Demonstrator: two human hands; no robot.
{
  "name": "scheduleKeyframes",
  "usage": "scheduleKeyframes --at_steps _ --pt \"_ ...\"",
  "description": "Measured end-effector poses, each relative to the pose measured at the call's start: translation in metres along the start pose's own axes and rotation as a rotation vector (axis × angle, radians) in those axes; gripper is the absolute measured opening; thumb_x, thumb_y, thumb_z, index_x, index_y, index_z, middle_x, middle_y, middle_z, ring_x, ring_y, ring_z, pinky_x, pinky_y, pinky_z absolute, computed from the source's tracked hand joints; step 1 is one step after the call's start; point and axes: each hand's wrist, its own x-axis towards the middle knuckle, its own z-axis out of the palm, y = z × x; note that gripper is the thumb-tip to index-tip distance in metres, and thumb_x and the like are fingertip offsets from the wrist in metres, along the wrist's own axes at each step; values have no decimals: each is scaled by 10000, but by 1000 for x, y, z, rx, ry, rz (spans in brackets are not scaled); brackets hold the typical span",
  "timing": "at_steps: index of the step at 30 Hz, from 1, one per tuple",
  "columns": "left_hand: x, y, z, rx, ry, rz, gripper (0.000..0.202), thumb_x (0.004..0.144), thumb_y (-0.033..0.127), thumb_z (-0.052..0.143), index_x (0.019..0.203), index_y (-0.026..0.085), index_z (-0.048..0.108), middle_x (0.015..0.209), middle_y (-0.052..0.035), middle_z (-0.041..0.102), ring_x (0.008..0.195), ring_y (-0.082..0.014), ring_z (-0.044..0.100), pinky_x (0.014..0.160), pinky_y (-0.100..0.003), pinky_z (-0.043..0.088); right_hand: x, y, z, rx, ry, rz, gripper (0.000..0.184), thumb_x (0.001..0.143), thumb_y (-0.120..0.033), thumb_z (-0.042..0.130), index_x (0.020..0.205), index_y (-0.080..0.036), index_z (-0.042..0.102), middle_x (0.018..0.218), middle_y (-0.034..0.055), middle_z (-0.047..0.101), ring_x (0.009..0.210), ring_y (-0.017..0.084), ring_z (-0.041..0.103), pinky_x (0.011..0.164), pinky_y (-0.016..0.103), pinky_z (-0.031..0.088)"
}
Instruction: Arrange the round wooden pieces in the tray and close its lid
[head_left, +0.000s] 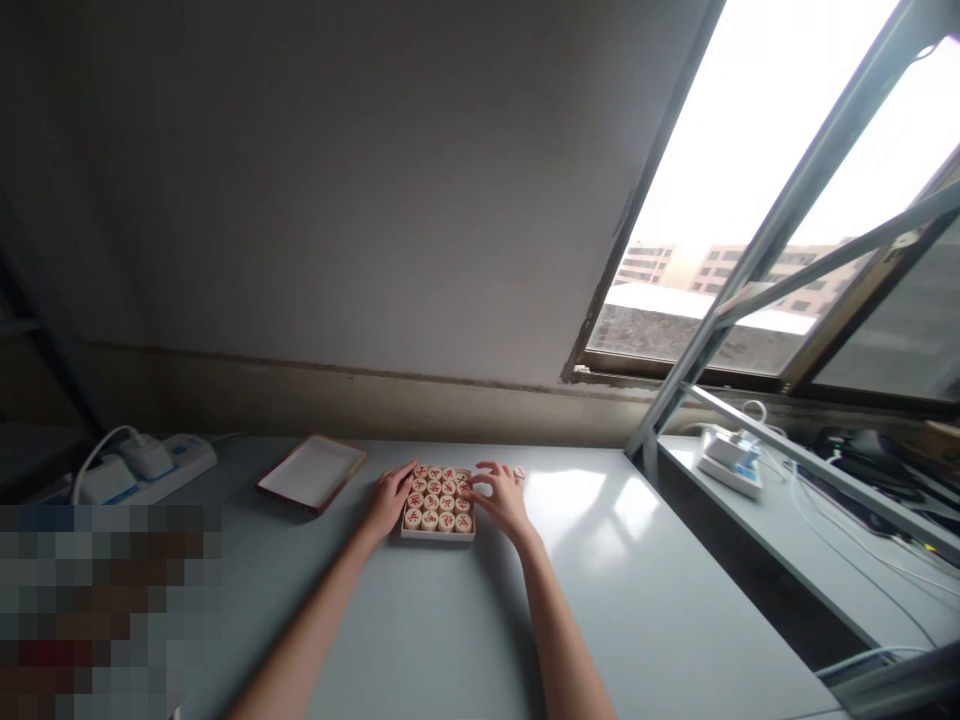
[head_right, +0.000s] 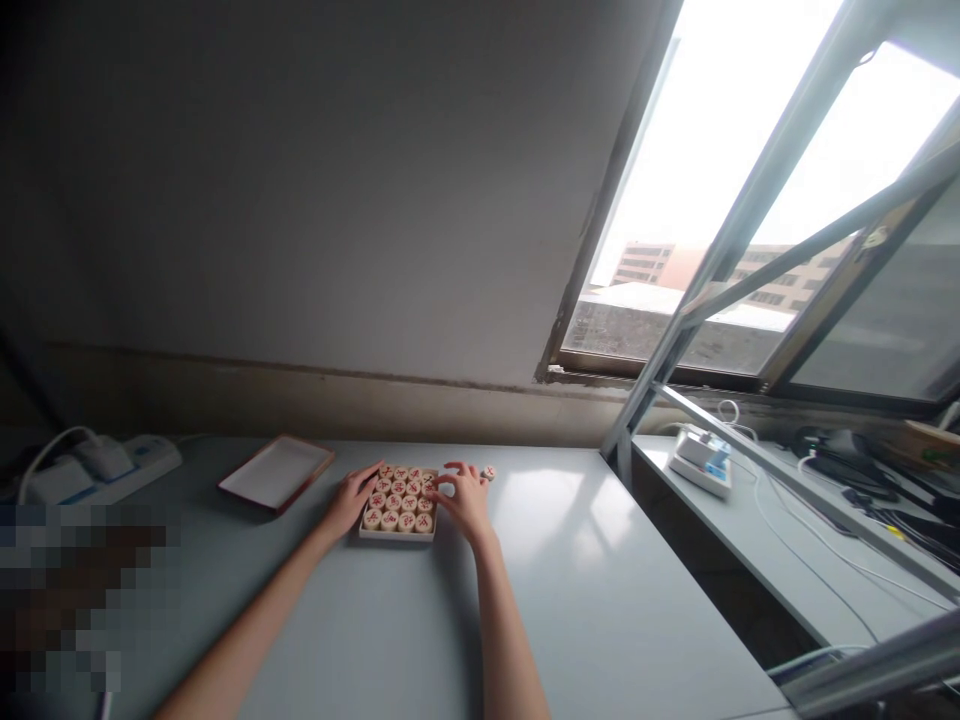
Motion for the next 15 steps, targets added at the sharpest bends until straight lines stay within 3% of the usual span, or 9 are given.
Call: scheduleKeyframes --at_steps 6,11,15 --pt "-1 0 0 7 4 2 362 802 273 396 1109 180 565 1125 -66 590 1054 -170 516 945 -345 389 0 -2 3 83 9 6 179 647 -383 653 784 -267 660 1007 18 593 959 224 480 806 335 308" --pt "-1 4 -2 10 0 -3 354 800 244 397 1103 176 567 1121 -66 592 1038 -169 525 935 -342 397 4 4 -1 314 53 21 228 680 -408 595 812 -226 634 818 13 652 717 177 561 693 291 375" --pt "-1 7 -4 28 -2 -7 357 802 247 398 1106 163 565 1116 -74 594 1042 -174 522 933 -341 399 0 40 -21 281 296 307 376 698 -510 519 906 -209 606 809 39 659 676 193 575 632 298 385"
